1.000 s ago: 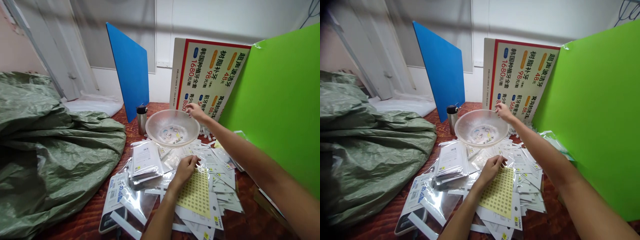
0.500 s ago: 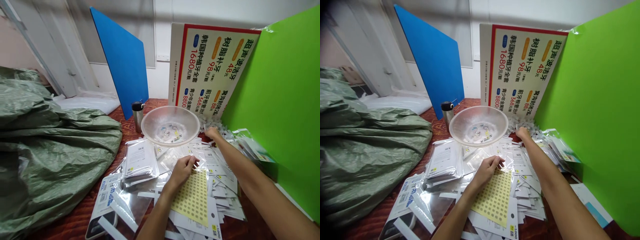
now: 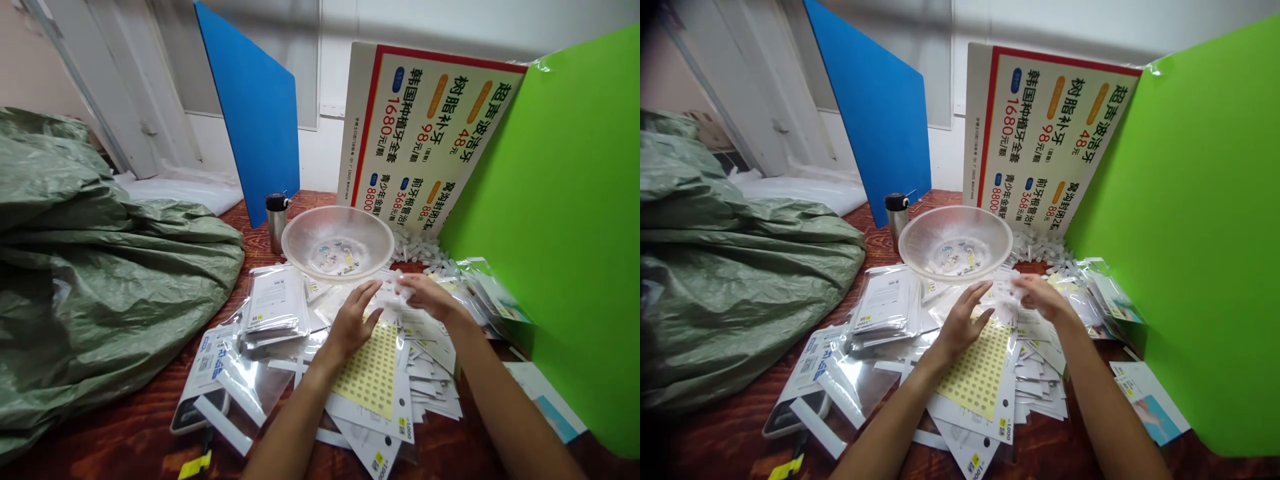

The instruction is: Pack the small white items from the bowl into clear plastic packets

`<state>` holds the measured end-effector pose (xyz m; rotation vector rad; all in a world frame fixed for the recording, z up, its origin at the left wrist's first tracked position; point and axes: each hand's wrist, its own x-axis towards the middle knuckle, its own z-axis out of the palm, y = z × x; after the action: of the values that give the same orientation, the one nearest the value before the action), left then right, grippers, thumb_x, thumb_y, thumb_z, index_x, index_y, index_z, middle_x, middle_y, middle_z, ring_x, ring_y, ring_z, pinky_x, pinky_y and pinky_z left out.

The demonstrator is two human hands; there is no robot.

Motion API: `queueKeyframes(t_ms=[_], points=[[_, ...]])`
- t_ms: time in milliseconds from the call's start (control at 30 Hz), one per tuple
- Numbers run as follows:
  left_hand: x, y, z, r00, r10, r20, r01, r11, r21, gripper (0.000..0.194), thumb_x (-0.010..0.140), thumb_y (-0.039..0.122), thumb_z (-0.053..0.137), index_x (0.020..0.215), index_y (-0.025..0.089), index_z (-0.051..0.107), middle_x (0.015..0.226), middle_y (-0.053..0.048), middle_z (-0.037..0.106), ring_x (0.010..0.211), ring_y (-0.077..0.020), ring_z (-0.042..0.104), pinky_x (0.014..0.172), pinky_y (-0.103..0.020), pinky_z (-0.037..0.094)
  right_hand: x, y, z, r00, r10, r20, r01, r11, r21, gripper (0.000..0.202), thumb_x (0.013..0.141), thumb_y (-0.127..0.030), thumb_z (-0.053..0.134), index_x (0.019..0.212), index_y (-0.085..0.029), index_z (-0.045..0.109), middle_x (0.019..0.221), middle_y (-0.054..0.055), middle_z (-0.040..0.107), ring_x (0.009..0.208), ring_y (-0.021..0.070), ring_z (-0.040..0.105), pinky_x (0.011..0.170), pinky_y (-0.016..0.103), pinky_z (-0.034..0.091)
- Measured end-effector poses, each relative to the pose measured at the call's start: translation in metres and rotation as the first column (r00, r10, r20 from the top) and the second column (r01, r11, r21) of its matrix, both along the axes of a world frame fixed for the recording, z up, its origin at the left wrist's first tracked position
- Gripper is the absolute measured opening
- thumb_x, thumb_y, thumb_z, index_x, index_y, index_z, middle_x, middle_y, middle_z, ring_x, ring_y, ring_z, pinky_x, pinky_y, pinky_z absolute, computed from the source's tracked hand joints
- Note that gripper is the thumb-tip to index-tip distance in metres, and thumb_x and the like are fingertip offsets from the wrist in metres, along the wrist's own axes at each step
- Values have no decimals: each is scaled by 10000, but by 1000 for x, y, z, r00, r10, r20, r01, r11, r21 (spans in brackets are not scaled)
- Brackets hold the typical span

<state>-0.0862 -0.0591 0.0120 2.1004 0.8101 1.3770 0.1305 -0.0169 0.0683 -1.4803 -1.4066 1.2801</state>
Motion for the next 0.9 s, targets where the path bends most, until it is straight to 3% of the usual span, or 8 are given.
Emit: queueKeyframes(t_ms=[100, 200, 367, 433, 500, 600, 733, 900], points=[[-4, 2, -7, 971, -96, -219, 141, 971, 196, 739, 934, 162, 605, 1574, 275, 252, 1598, -119, 367, 1499, -292, 310, 1212, -519, 348, -26, -38, -12, 958, 191, -213, -223, 965, -137, 346, 692, -468, 796, 751, -183, 608, 609, -41, 518, 464, 61, 358, 406, 180, 237], [-6, 1, -12, 927, -167, -335, 233, 958, 167, 797, 908, 27, 516, 1591, 275, 187, 1561, -125, 402, 1464, -273, 371, 1188, -472, 395, -45, -53, -22, 943, 185, -278, -235, 959, -160, 322, 652, -409, 811, 774, -199, 598, 561, -73, 458, 463, 63, 350, 406, 169, 224], [-5, 2, -14, 963, -83, -255, 121, 984, 134, 692, 914, 16, 390, 1557, 217, 233, 1448, -154, 443, 1378, -272, 454, 1118, -479, 453, -49, -53, -28, 875, 147, -461, -261, 946, -193, 484, 765, -681, 644, 778, -203, 573, 492, -73, 392, 408, 68, 238, 380, 193, 156], [-3, 3, -12, 987, -17, -159, 39, 991, 132, 498, 958, 91, 386, 1448, 183, 382, 1348, -158, 494, 1305, -271, 502, 1077, -478, 476, -51, -51, -32, 858, 69, -510, -141, 985, -103, 528, 790, -743, 563, 819, -215, 578, 473, -77, 360, 394, 85, 244, 378, 212, 177], [-3, 3, -8, 997, 32, -74, -24, 995, 99, 286, 1001, 184, 382, 1259, 168, 505, 1203, -141, 553, 1178, -256, 560, 1026, -459, 493, -57, -49, -35, 840, -51, -540, 94, 994, 53, 501, 813, -739, 538, 847, -240, 563, 493, -79, 344, 390, 95, 255, 389, 229, 206], [-1, -1, -2, 1000, -28, -12, 26, 992, -120, 209, 1029, 342, 402, 1122, 172, 482, 1028, -105, 611, 971, -227, 613, 903, -410, 518, -69, -50, -39, 821, -135, -555, 328, 906, 265, 420, 875, -690, 495, 885, -274, 555, 615, -41, 418, 448, 126, 334, 435, 269, 298], [6, -13, 2, 962, -270, -48, 227, 884, -409, 227, 1022, 388, 404, 1118, 183, 418, 934, -69, 645, 810, -197, 622, 755, -338, 497, -82, -59, -40, 847, -201, -491, 435, 793, 427, 380, 944, -638, 403, 995, -302, 572, 798, 19, 476, 652, 197, 464, 579, 328, 425], [12, -17, 3, 950, -301, -82, 241, 874, -422, 181, 961, 278, 486, 1112, 181, 471, 992, -61, 633, 868, -197, 590, 767, -312, 467, -89, -68, -41, 857, -256, -448, 474, 733, 487, 366, 984, -590, 347, 1054, -310, 571, 805, 18, 423, 740, 221, 469, 700, 344, 433]])
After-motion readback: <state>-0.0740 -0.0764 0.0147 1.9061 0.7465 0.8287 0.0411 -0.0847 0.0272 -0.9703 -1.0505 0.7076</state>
